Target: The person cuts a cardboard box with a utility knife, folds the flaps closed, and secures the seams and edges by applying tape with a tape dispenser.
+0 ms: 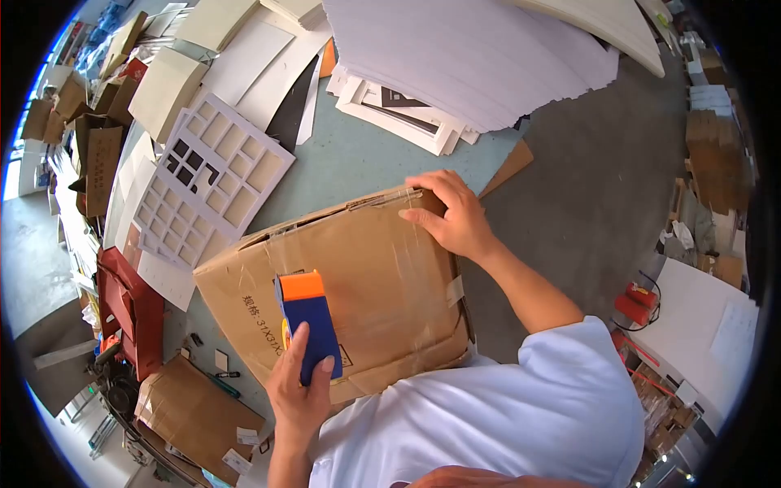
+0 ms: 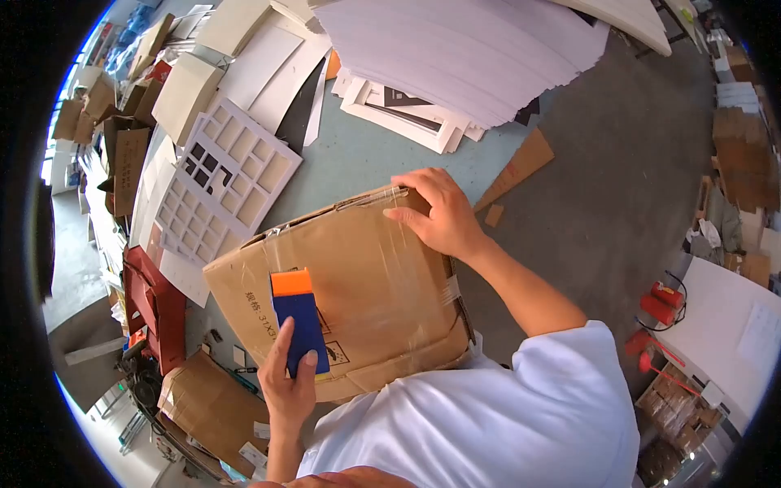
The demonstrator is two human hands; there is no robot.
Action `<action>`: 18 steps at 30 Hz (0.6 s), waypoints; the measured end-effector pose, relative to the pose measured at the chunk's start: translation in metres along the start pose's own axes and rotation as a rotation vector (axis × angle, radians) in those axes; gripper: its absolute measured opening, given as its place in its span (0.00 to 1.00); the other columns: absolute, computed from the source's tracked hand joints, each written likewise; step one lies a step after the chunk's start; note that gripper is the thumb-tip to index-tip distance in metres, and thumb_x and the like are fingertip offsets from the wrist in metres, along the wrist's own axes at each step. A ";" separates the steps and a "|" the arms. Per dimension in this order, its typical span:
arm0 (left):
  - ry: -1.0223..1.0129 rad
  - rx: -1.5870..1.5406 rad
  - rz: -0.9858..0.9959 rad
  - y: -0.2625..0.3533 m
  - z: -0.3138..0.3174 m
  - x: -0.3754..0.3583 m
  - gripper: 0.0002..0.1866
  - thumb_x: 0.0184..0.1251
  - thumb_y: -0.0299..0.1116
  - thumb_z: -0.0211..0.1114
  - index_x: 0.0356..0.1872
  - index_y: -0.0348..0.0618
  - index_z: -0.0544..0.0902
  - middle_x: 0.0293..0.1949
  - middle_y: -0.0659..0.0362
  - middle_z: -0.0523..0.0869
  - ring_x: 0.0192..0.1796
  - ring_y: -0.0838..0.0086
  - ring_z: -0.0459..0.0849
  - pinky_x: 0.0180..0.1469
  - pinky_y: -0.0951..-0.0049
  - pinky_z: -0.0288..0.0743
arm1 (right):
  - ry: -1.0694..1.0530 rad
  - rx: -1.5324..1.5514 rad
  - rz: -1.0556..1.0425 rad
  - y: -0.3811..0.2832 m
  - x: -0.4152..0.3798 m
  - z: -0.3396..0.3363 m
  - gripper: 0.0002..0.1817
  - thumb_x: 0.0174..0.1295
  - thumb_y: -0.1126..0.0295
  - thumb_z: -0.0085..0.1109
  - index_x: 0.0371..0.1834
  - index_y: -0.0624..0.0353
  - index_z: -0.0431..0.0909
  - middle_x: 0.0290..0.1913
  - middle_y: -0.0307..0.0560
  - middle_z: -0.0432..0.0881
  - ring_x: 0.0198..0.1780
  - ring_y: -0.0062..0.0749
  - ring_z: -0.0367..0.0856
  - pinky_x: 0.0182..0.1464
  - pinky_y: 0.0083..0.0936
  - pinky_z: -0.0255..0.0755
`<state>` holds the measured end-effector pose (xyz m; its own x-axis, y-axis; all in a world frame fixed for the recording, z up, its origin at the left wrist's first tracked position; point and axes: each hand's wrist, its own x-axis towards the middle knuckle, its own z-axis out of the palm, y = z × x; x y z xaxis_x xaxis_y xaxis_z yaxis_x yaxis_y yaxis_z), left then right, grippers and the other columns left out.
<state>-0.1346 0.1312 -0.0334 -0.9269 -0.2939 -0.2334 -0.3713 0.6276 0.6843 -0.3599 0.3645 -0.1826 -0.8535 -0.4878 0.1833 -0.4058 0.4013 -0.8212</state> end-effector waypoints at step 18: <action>-0.926 0.168 0.343 0.018 0.055 0.249 0.32 0.73 0.40 0.68 0.75 0.43 0.71 0.58 0.45 0.86 0.52 0.51 0.88 0.55 0.60 0.79 | -0.137 0.502 0.131 0.030 -0.004 0.003 0.28 0.63 0.61 0.74 0.64 0.57 0.78 0.62 0.46 0.83 0.63 0.39 0.80 0.67 0.35 0.72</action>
<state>-0.3756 0.1093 -0.1173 -0.6360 0.5545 -0.5367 -0.0125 0.6880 0.7256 -0.3672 0.3759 -0.2098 -0.8221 -0.5691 0.0175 -0.0642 0.0620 -0.9960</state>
